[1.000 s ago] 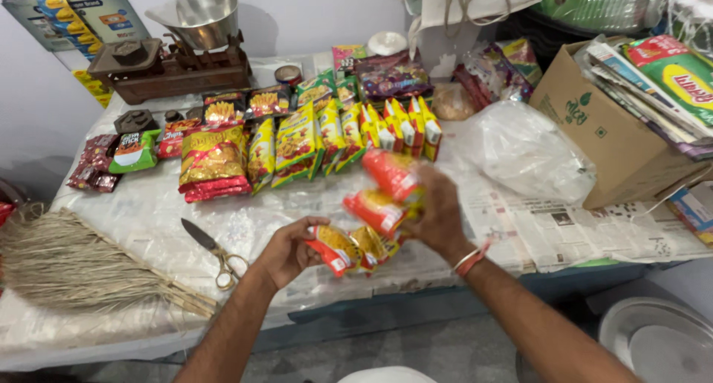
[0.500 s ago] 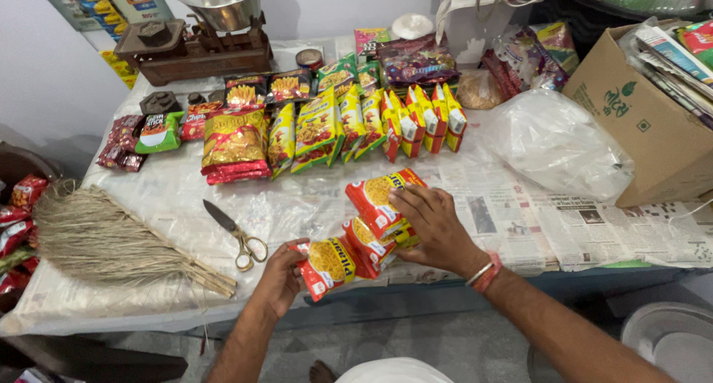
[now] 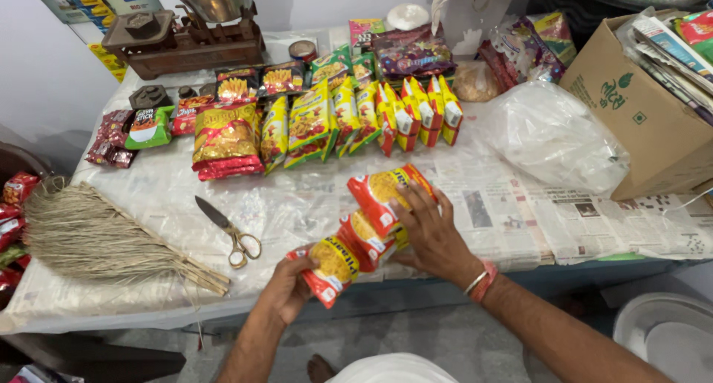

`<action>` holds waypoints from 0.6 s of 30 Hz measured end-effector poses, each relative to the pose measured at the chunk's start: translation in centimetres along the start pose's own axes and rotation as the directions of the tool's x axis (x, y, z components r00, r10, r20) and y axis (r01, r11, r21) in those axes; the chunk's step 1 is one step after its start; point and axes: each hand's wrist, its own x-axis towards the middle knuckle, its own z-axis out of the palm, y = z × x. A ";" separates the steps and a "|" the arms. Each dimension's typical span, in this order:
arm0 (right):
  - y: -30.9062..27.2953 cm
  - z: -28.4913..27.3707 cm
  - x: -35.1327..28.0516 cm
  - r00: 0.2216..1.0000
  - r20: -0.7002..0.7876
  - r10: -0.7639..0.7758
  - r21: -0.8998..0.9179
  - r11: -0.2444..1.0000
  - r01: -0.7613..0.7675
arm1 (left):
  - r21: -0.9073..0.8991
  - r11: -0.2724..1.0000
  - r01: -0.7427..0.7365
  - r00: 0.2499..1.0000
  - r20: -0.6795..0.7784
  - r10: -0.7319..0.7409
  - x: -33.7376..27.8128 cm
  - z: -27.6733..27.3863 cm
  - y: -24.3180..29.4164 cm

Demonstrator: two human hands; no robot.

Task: The person takes various snack packets from a large plastic bin and places them on a table covered with newspaper. They arrange the packets into neat rows by type, including noodles, chips, and other snacks.

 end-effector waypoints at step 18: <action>11.8 8.8 -4.0 0.661 0.257 0.705 0.912 0.048 -0.407 | -0.349 0.934 -0.077 0.817 0.515 0.260 14.0 14.5 1.0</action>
